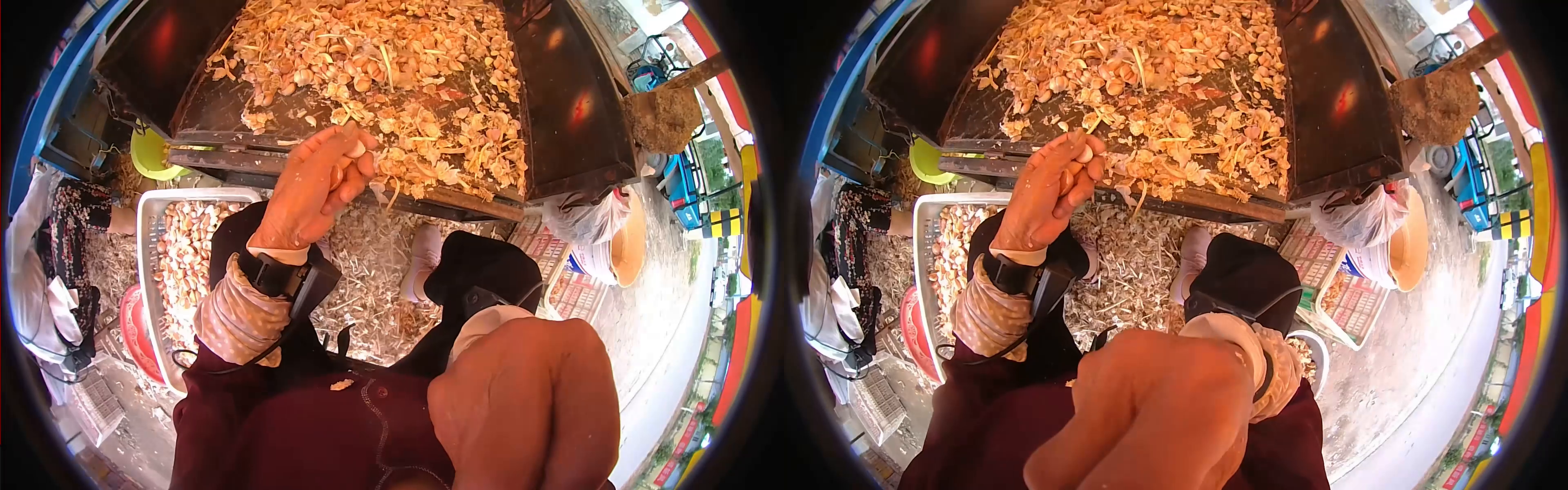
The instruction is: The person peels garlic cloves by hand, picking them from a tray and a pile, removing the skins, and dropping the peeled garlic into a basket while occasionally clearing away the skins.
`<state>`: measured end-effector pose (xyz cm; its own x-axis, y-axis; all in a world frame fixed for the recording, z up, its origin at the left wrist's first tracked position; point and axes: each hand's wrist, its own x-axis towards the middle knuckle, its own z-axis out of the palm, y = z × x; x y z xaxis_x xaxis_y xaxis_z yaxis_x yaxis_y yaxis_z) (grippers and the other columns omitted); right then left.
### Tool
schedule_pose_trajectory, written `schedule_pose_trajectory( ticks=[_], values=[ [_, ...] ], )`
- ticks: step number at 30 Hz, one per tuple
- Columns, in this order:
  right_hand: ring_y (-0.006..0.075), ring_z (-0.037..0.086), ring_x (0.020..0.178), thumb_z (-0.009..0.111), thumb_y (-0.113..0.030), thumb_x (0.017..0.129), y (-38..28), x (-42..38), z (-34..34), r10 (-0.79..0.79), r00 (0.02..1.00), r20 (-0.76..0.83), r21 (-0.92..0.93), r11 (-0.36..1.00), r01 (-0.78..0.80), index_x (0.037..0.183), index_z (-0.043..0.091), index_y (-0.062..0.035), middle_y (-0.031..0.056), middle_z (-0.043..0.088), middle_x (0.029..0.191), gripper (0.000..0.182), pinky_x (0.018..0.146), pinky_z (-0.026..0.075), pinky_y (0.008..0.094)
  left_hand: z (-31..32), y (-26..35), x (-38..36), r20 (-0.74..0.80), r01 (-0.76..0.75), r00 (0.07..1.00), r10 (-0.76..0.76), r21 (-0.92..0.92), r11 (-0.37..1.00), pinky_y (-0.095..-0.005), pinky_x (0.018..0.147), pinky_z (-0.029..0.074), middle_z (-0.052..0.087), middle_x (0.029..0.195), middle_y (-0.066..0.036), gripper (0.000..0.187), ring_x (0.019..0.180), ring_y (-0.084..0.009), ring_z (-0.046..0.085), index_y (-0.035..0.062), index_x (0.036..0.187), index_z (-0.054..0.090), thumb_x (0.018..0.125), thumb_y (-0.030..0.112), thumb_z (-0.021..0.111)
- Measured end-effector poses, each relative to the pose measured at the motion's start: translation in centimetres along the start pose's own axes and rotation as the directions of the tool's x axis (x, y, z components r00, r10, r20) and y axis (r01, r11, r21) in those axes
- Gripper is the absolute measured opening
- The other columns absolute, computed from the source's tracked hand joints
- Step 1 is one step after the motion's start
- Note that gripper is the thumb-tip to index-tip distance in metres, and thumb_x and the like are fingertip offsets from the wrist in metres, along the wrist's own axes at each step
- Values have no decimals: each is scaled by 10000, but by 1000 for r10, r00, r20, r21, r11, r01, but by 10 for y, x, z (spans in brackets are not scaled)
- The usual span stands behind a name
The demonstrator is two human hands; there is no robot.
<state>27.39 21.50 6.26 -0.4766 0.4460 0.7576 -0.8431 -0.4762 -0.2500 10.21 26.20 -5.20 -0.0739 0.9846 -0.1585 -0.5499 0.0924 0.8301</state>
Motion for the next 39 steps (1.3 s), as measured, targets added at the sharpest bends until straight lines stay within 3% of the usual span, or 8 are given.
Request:
schedule_pose_trajectory(
  ticks=[4,13,15,17,20,23,28,39],
  values=[
    [191,540,393,594,142,798,21,8,12,-346,934,89,251,915,315,800,647,152,393,584,776,54,345,405,214,-1,3,-8,-60,-7,998,8,10,1000,-160,364,222,577,776,-29,259,514,-35,413,19,997,588,1004,262,497],
    [255,586,466,659,114,772,-9,12,10,130,991,-20,-162,978,-131,789,629,101,369,598,755,37,401,454,252,0,-3,-89,76,136,990,-119,-283,949,-154,382,293,588,887,-96,414,642,-87,511,-9,1026,575,1018,386,450],
    [203,570,488,697,-11,748,-2,2,-23,249,967,-58,-696,684,-218,873,574,-3,40,592,683,175,520,446,326,1,-1,-110,102,285,958,-267,-413,865,-205,493,436,624,971,-72,523,739,-137,584,39,1121,581,994,518,416],
    [185,628,556,704,-94,797,25,-7,-47,434,892,-127,-987,34,-157,904,613,-34,77,652,767,153,553,487,316,4,0,-120,-84,237,945,-315,-486,841,-236,562,469,628,974,-62,515,761,-148,589,51,1125,581,992,522,417],
    [164,676,646,713,-59,820,43,-8,-62,371,922,-113,-974,144,-177,1024,639,-6,66,663,770,223,572,518,270,4,6,-134,-422,-16,905,-51,-154,988,-286,613,520,608,943,-68,441,758,-168,581,57,1089,589,999,463,444],
    [168,668,615,673,-111,845,18,12,-99,373,874,-311,-938,30,-347,941,668,-20,102,663,732,132,553,500,295,-60,21,-150,-96,35,990,-107,-560,828,-195,382,379,582,907,-94,389,643,-152,525,21,975,599,1009,382,458],
    [163,698,617,597,-75,898,-58,19,-238,-52,779,-625,-747,-252,-615,1022,672,47,112,697,749,189,552,524,263,-132,34,-191,-552,-249,817,168,-75,966,-155,364,281,583,821,-83,349,604,-93,489,25,909,594,995,352,503],
    [153,667,545,649,-128,870,-102,45,-382,-96,630,-770,-497,-528,-688,1081,652,45,113,685,762,272,470,478,296,-231,-38,-243,-710,404,650,270,624,669,-363,781,491,635,1098,-109,429,975,-219,620,13,1191,600,883,308,644]
  ],
)
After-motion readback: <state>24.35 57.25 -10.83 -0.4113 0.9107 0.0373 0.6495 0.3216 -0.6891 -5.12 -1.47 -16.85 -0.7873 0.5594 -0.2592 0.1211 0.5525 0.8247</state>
